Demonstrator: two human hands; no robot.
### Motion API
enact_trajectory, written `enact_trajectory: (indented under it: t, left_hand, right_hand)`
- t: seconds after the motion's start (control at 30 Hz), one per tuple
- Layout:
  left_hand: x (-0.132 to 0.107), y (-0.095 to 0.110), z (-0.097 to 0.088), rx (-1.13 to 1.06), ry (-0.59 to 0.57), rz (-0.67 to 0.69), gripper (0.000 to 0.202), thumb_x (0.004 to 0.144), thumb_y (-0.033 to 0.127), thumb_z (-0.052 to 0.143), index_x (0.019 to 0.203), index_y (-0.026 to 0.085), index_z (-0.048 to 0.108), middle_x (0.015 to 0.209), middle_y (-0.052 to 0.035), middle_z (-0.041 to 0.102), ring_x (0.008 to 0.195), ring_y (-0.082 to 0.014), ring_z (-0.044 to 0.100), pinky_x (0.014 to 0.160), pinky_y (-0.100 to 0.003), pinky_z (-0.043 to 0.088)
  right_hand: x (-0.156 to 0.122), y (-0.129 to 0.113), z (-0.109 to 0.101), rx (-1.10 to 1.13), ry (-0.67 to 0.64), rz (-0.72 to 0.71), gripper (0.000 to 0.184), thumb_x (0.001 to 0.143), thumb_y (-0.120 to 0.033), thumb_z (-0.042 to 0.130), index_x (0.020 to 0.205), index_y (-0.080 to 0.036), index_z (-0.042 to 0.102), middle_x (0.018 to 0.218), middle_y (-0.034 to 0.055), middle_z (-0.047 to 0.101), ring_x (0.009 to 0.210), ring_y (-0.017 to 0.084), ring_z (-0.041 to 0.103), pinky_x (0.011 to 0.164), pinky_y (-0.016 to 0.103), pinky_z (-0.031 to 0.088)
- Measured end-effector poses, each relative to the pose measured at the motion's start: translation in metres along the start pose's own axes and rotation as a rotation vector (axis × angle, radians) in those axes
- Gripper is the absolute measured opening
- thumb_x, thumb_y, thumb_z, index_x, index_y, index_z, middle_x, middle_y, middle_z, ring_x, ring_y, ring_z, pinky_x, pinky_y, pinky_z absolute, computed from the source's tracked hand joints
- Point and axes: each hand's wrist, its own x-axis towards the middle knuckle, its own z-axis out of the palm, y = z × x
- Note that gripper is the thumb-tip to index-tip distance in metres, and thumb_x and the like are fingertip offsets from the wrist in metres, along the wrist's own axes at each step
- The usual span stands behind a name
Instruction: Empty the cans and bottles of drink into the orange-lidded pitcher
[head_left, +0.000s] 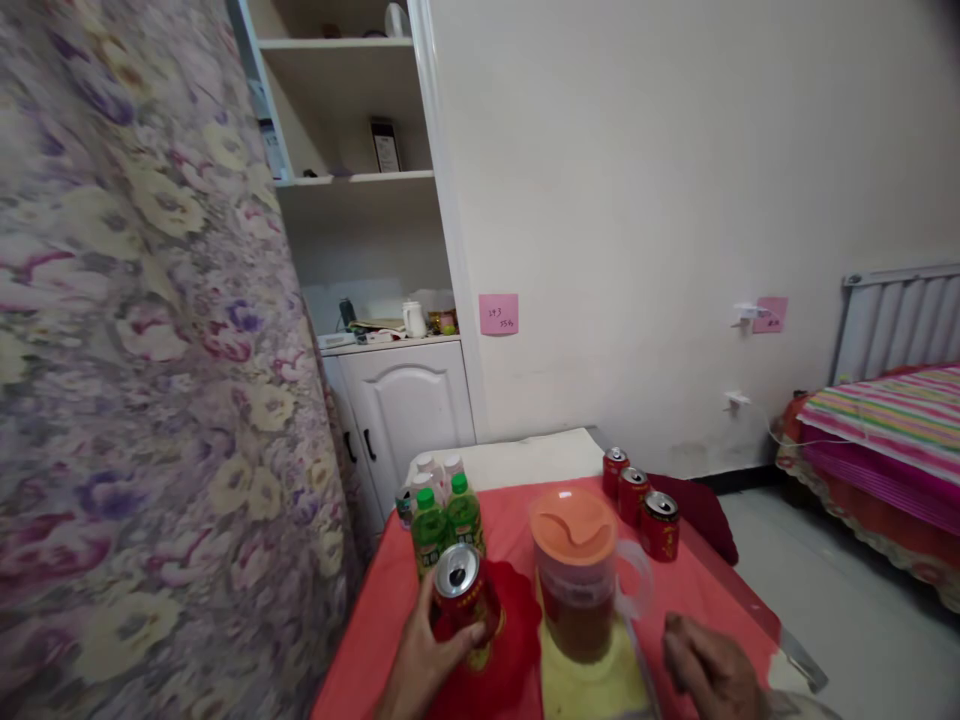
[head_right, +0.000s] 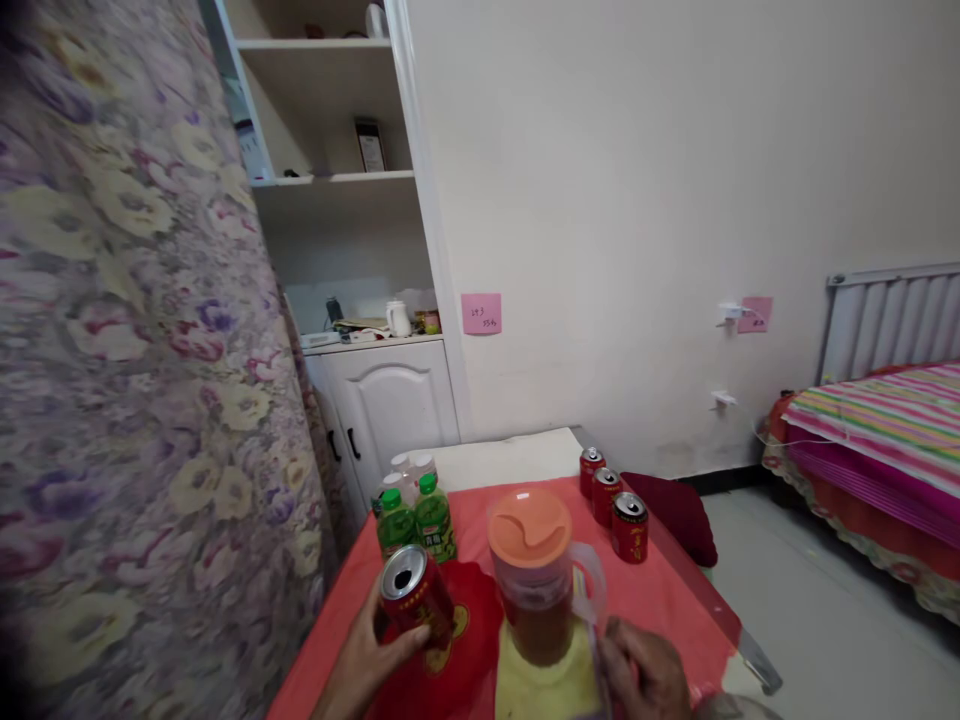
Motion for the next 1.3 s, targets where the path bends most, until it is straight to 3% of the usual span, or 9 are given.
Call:
enact_trajectory:
  t: [0.13, 0.27, 0.37, 0.57, 0.7, 0.87, 1.1, 1.3]
  left_hand:
    - [0.012, -0.032, 0.003, -0.02, 0.018, -0.014, 0.079, 0.05, 0.042, 0.091, 0.12, 0.02, 0.063, 0.119, -0.0155, 0.075, 0.117, -0.0424, 0.067, 0.103, -0.051, 0.052]
    - [0.013, -0.066, 0.0, -0.064, -0.003, -0.049, 0.087, 0.055, 0.045, 0.089, 0.13, 0.018, 0.053, 0.129, -0.0199, 0.069, 0.123, -0.0424, 0.063, 0.108, -0.054, 0.048]
    - [0.01, -0.081, -0.003, -0.105, 0.007, -0.089, 0.093, 0.058, 0.052, 0.088, 0.136, 0.019, 0.048, 0.139, -0.0196, 0.063, 0.131, -0.0415, 0.058, 0.112, -0.053, 0.045]
    - [0.004, -0.088, 0.005, -0.166, 0.086, -0.123, 0.095, 0.056, 0.062, 0.086, 0.133, 0.022, 0.049, 0.134, -0.0169, 0.067, 0.129, -0.0432, 0.059, 0.112, -0.055, 0.044]
    - [0.001, -0.083, 0.006, -0.194, 0.057, -0.149, 0.097, 0.057, 0.06, 0.087, 0.136, 0.021, 0.047, 0.135, -0.0191, 0.067, 0.13, -0.044, 0.058, 0.115, -0.057, 0.04]
    - [0.002, -0.077, -0.001, -0.093, -0.023, -0.178, 0.087, 0.058, 0.057, 0.087, 0.131, 0.023, 0.055, 0.138, -0.0161, 0.066, 0.135, -0.041, 0.055, 0.117, -0.053, 0.041]
    - [0.002, -0.088, -0.004, -0.055, 0.007, -0.14, 0.083, 0.063, 0.056, 0.084, 0.132, 0.021, 0.052, 0.141, -0.0172, 0.063, 0.138, -0.0403, 0.052, 0.117, -0.051, 0.04]
    - [0.003, -0.089, -0.001, -0.044, 0.023, -0.148, 0.086, 0.061, 0.054, 0.085, 0.133, 0.02, 0.053, 0.139, -0.0184, 0.065, 0.135, -0.0421, 0.055, 0.116, -0.053, 0.041]
  right_hand:
    - [0.035, 0.016, -0.011, 0.082, 0.311, 0.071, 0.055, 0.091, -0.062, 0.056, 0.054, -0.022, 0.05, 0.051, -0.0021, 0.047, 0.049, 0.013, 0.044, 0.05, 0.027, 0.035]
    - [0.074, 0.021, -0.02, 0.165, 0.45, 0.162, 0.05, 0.087, -0.063, 0.062, 0.06, -0.021, 0.053, 0.054, -0.0037, 0.046, 0.052, 0.012, 0.041, 0.051, 0.025, 0.034]
    - [0.095, 0.024, -0.02, 0.231, 0.483, 0.211, 0.051, 0.084, -0.065, 0.064, 0.062, -0.02, 0.053, 0.054, -0.0042, 0.047, 0.052, 0.011, 0.038, 0.049, 0.025, 0.031]
    - [0.088, 0.048, -0.006, 0.225, 0.388, 0.296, 0.051, 0.082, -0.066, 0.065, 0.064, -0.02, 0.055, 0.053, -0.0043, 0.047, 0.052, 0.012, 0.038, 0.049, 0.026, 0.031]
    - [0.081, 0.059, -0.003, 0.223, 0.305, 0.308, 0.047, 0.084, -0.064, 0.065, 0.072, -0.019, 0.061, 0.06, -0.0015, 0.056, 0.055, 0.014, 0.045, 0.053, 0.027, 0.037]
    - [0.081, 0.047, -0.001, 0.2, 0.282, 0.271, 0.049, 0.086, -0.066, 0.059, 0.067, -0.02, 0.06, 0.059, -0.0007, 0.055, 0.056, 0.016, 0.047, 0.054, 0.028, 0.04]
    - [0.072, 0.037, 0.008, 0.18, 0.225, 0.171, 0.051, 0.091, -0.064, 0.052, 0.06, -0.023, 0.048, 0.061, -0.0013, 0.047, 0.057, 0.016, 0.044, 0.054, 0.028, 0.039]
    - [0.066, 0.05, 0.011, 0.23, 0.177, 0.164, 0.045, 0.089, -0.061, 0.058, 0.067, -0.022, 0.059, 0.066, 0.0002, 0.056, 0.064, 0.018, 0.052, 0.06, 0.027, 0.044]
